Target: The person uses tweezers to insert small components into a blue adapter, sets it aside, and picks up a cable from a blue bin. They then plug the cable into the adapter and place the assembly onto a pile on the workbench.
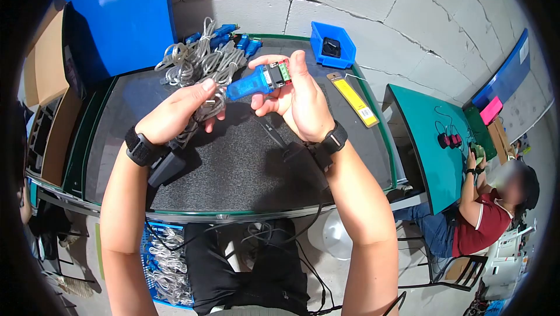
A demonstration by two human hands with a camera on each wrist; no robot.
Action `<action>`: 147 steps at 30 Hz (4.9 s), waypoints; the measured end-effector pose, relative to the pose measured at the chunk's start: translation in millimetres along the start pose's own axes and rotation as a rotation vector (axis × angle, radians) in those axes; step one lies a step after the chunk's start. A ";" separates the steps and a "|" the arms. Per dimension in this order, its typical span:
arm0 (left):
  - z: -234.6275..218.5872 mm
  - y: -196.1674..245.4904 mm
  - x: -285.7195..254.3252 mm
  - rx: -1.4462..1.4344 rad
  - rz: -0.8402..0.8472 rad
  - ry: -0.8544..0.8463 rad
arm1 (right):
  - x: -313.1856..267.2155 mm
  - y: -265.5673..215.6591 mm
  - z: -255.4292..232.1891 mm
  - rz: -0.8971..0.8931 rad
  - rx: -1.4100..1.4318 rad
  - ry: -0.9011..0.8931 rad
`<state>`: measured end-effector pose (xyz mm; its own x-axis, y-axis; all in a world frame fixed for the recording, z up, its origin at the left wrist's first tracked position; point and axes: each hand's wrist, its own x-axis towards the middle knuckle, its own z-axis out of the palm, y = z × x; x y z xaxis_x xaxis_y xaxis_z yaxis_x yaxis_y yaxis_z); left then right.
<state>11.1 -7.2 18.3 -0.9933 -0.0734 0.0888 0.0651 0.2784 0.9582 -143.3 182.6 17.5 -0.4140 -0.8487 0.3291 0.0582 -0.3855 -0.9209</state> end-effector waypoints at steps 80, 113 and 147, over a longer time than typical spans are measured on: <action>6.8 14.7 -10.8 0.415 0.415 0.396 | -0.4 -1.7 -10.5 -0.176 0.002 -0.125; 9.5 4.4 -3.5 0.707 0.482 0.549 | 3.2 7.0 -23.8 -0.102 -0.193 -0.257; 8.8 3.7 -3.6 0.713 0.457 0.537 | 4.4 10.1 -23.9 -0.093 -0.138 -0.245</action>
<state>14.0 2.5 19.2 -0.7009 -0.1897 0.6876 0.1831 0.8838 0.4305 -166.3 183.7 4.7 -0.1790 -0.8805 0.4390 -0.1012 -0.4274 -0.8984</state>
